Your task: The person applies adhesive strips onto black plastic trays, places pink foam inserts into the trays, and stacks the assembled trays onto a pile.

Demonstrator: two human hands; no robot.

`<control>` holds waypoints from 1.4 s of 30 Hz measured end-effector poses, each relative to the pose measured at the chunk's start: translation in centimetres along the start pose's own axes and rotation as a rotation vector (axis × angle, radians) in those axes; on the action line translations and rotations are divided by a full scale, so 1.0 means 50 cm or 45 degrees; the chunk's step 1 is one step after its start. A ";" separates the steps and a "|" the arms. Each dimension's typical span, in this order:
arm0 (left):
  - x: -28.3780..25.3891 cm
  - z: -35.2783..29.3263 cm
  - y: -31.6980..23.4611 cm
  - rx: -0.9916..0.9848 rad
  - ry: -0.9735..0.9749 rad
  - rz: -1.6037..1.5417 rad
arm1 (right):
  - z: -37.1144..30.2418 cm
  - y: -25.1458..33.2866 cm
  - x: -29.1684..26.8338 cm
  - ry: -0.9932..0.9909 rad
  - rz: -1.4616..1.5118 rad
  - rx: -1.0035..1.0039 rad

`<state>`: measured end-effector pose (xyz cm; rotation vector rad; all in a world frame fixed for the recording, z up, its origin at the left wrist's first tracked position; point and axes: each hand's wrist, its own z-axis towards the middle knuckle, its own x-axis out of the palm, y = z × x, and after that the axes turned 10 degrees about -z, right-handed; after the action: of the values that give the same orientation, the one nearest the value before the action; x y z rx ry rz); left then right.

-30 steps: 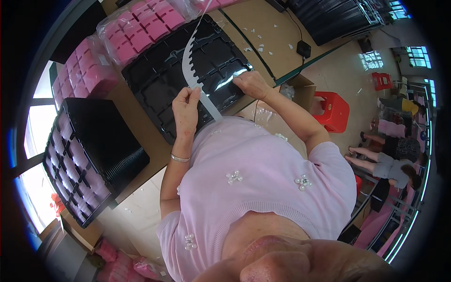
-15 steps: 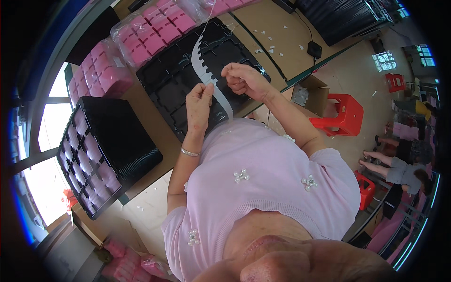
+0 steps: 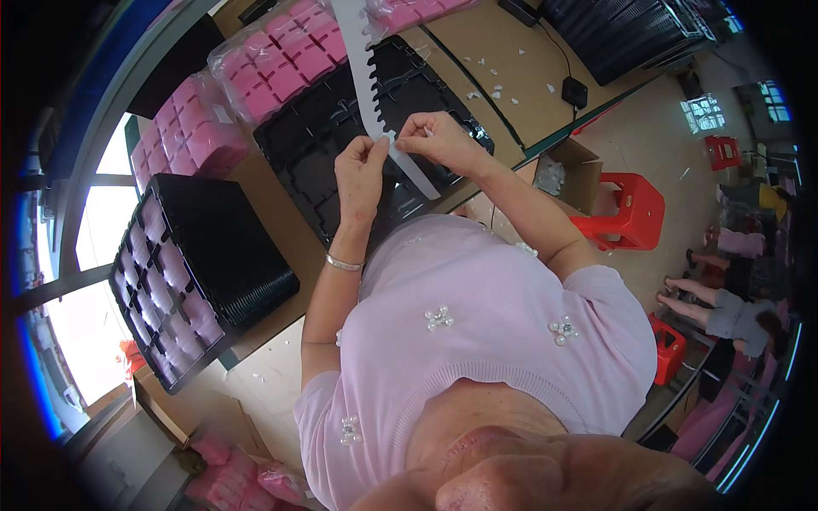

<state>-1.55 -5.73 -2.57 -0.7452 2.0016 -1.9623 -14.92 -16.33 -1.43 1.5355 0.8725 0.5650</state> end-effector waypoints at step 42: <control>-0.040 -0.181 -0.047 0.386 0.473 0.129 | 0.131 -0.091 0.290 0.460 -1.568 -0.174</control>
<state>-4.02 3.17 0.02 -0.2167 1.8093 -2.4035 -2.09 -8.87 -8.80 0.5427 1.7778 -0.0325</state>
